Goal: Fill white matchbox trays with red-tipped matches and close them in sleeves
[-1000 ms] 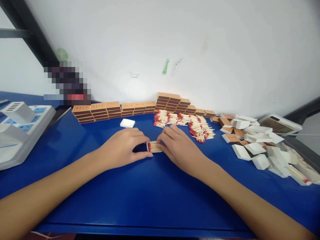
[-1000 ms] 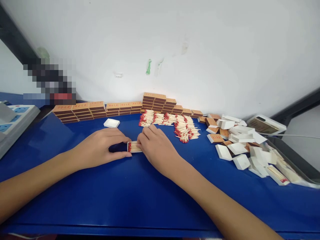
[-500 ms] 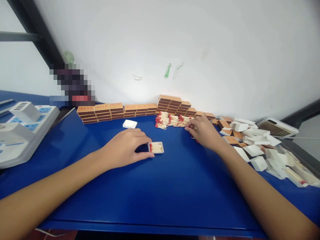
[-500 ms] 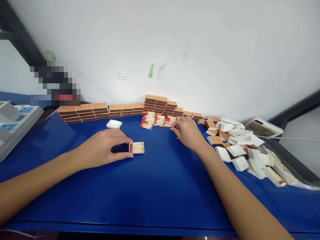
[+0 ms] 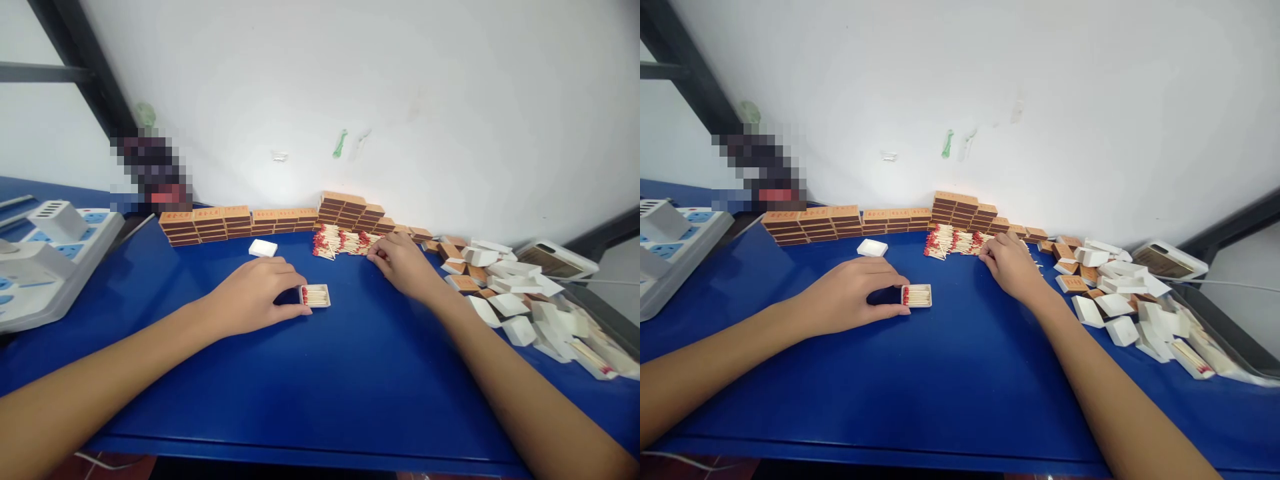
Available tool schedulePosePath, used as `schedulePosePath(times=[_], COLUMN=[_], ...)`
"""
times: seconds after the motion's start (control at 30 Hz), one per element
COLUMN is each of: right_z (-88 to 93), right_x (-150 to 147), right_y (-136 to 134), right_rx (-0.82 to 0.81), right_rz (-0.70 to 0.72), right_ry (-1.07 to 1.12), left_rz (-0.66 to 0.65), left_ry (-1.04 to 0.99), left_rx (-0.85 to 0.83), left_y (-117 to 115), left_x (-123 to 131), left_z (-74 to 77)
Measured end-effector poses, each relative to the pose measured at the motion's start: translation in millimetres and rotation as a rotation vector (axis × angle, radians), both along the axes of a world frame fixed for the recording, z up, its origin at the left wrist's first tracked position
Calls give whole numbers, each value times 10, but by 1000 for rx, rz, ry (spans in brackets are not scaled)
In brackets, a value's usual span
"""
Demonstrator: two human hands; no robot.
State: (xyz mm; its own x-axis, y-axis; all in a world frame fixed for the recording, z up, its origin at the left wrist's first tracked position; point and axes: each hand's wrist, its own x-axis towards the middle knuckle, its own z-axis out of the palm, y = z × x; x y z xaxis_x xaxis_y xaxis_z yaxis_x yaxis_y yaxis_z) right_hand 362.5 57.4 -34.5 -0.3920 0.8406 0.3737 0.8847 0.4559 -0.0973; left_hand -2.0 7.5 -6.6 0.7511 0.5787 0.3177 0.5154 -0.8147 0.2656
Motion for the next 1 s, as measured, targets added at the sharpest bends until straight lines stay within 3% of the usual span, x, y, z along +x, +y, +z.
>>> schedulePosePath(times=[1.0], right_z=[-7], right_x=[-60], right_y=[-12], right_rx=[12], right_rz=[7], right_ry=[-56], left_rz=[0], left_ry=[21], left_rx=[1], left_y=[-5], left_x=[5], left_z=[7])
